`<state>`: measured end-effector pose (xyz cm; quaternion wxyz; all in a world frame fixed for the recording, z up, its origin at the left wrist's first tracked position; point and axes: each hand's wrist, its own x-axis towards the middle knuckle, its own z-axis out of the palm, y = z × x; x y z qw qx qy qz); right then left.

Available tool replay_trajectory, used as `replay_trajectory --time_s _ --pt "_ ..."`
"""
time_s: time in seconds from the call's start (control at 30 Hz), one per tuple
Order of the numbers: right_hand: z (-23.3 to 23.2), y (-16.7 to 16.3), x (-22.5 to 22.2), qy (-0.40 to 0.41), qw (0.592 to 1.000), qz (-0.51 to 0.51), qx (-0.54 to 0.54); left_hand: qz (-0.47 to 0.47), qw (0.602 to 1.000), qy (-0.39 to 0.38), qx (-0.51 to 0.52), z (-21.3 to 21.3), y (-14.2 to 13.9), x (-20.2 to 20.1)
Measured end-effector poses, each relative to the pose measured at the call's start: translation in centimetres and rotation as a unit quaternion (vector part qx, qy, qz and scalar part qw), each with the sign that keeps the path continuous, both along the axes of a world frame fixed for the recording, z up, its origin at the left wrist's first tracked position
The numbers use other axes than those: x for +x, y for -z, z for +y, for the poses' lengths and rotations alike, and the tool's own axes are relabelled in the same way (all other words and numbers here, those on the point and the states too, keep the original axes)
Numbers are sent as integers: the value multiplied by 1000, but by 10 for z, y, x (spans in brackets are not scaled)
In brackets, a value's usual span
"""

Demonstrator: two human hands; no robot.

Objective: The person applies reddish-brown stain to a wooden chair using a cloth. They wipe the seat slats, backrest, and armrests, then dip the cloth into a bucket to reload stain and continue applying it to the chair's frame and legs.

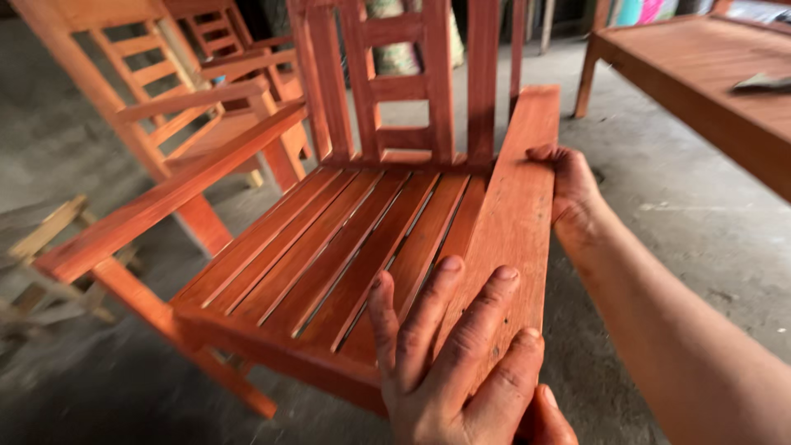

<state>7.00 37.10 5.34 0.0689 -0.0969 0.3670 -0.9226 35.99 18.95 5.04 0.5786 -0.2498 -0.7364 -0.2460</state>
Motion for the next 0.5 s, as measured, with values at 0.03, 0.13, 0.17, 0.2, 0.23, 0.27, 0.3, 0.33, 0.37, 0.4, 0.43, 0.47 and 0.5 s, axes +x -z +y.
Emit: replay_trajectory --time_s 0.03,0.13,0.17,0.2,0.23,0.27,0.3,0.33,0.37,0.4,0.43,0.47,0.5 --pt "-3 0 3 -8 1000 -23 0 -21 1000 2 -22 -1 -6 7" --pt "-10 -14 17 -15 998 -59 4 -78 995 -8 -54 -1 -35 20" --pt "-11 -18 20 -8 999 -54 1 -97 994 -23 -48 3 -43 23" --pt "-13 -20 20 -1 999 -42 -5 -110 992 -39 -44 9 -51 26" --pt "-16 -23 22 5 999 -41 -6 -133 988 -79 -22 16 -54 30" --pt "-16 -25 24 13 999 -42 -6 -156 981 -116 2 26 -54 33" --pt "-17 -26 26 22 999 -40 -6 -176 972 -151 26 32 -53 34" --pt "-18 -27 25 8 999 -32 -15 -157 975 -153 19 31 -48 31" --pt "-19 -27 24 -4 999 -24 -23 -140 978 -152 13 29 -43 27" --pt "-20 -26 23 -14 999 -19 -30 -125 981 -149 7 26 -36 25" --pt "-20 -25 21 -13 999 -21 -32 -119 983 -142 -1 21 -29 22" --pt "-21 -24 19 -13 999 -24 -35 -112 984 -136 -9 17 -23 20" --pt "-22 -22 18 -14 999 -26 -38 -105 986 -130 -18 15 -18 19"
